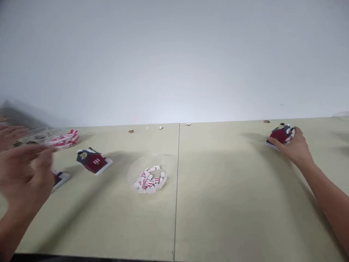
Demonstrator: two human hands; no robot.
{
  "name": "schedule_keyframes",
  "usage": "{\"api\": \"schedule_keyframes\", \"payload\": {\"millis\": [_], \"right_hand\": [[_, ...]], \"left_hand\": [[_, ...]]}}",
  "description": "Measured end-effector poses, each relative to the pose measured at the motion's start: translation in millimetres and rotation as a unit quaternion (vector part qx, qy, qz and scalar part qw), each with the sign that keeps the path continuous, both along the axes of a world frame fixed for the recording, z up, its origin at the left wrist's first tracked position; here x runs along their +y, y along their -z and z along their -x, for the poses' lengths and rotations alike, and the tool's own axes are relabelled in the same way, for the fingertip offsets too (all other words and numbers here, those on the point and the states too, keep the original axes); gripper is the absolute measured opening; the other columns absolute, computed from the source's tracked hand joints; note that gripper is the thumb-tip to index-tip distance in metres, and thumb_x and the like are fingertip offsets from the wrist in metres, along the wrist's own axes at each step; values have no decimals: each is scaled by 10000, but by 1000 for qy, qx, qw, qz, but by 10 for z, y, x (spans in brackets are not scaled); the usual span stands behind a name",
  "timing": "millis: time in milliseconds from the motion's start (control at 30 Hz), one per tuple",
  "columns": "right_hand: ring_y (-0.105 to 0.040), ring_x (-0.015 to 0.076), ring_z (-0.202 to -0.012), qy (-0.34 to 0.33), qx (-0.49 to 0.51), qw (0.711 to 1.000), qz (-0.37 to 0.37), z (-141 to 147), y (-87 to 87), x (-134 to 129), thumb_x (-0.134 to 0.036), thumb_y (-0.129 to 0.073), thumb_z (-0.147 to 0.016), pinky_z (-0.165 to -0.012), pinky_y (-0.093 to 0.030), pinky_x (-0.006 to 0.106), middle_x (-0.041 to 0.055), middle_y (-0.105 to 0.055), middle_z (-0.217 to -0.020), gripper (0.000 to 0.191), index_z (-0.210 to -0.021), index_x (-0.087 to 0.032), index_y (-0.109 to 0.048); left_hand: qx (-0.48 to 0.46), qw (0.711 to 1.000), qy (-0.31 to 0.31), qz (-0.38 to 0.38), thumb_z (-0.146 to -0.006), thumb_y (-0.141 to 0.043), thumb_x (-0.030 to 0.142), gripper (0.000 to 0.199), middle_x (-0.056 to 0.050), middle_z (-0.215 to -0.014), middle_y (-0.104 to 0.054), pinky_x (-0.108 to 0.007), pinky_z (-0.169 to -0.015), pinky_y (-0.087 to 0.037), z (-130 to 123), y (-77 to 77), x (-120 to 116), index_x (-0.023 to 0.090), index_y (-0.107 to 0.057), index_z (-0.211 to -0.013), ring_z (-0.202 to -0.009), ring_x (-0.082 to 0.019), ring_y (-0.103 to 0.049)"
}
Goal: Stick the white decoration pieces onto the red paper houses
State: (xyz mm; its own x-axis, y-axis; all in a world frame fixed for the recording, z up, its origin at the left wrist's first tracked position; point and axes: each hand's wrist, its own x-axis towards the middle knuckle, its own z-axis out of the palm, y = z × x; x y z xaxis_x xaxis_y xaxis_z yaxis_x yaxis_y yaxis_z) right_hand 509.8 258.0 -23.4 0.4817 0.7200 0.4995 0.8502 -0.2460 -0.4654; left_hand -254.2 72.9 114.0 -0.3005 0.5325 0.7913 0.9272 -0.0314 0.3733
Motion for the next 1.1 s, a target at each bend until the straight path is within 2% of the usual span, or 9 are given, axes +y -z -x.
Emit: {"api": "schedule_keyframes", "payload": {"millis": [33,133,333,433,500,633,800,967,1100], "right_hand": [[-615,380,-1130,17,43,999,11,15,6,13,-819,-690,-654,-781,-473,447,289,-555,-1386,1225,-1560,-96,-291],[-588,407,-1218,54,116,992,3,24,46,62,-790,-722,-645,-848,-466,474,245,-535,-1452,1244,-1594,-159,-224],[-619,383,-1163,59,120,991,2,27,66,149,-727,-738,-699,-841,-476,500,268,-594,-1372,1076,-1554,-197,-356],[-637,359,-1109,65,117,991,-11,57,32,140,-684,-757,-711,-837,-481,491,244,-612,-1353,1006,-1535,-241,-387],[-658,337,-1038,60,113,992,-15,83,6,115,-656,-764,-719,-828,-492,481,223,-625,-1335,944,-1506,-264,-422],[-669,314,-970,30,90,995,-2,198,-48,57,-653,-784,-703,-800,-518,454,229,-641,-1281,919,-1462,-246,-462],[-666,302,-976,-101,60,993,-4,579,-124,9,-639,-778,-719,-835,-541,436,186,-654,-1260,913,-1464,-225,-448],[-648,339,-1073,-218,58,974,-15,1100,-181,-92,-669,-736,-745,-883,-563,471,204,-579,-1364,920,-1468,-180,-445],[-575,360,-1234,-272,55,961,-9,1546,-236,-369,-676,-717,-769,-997,-522,501,190,-534,-1422,890,-1466,-195,-443]], "left_hand": [[23,998,50,-21,-923,-528,432,242,-37,-1111,-681,-387,-859,-547,-215,-57,219,281,-625,-1085,-1024,-240,-659],[57,963,215,155,-933,-519,470,322,-29,-926,-724,-279,-681,-515,-758,-30,1066,235,-631,-1123,-770,-170,-654],[150,885,239,369,-968,-417,414,370,-65,-1094,-739,-296,-805,-499,-1432,423,2724,220,-636,-1194,-958,-211,-672],[261,835,252,414,-957,-430,400,415,-91,-1219,-700,-318,-869,-487,-1801,481,3192,205,-605,-1279,-1069,-243,-639],[291,806,268,440,-944,-457,435,426,-72,-1231,-689,-335,-880,-479,-2015,416,3312,241,-597,-1296,-1028,-238,-644],[251,800,313,445,-948,-443,529,413,-34,-1142,-693,-329,-814,-462,-2154,134,3044,290,-629,-1230,-884,-205,-647],[231,765,344,493,-943,-415,617,454,-29,-903,-695,-306,-706,-420,-1831,-139,2046,262,-694,-979,-790,-198,-620],[238,708,351,565,-907,-470,631,406,-27,-880,-705,-310,-661,-390,-1484,-36,1174,297,-701,-895,-766,-205,-616],[259,690,357,574,-878,-540,479,275,-45,-1017,-720,-305,-699,-400,-1554,173,870,290,-699,-999,-853,-225,-641]]}}
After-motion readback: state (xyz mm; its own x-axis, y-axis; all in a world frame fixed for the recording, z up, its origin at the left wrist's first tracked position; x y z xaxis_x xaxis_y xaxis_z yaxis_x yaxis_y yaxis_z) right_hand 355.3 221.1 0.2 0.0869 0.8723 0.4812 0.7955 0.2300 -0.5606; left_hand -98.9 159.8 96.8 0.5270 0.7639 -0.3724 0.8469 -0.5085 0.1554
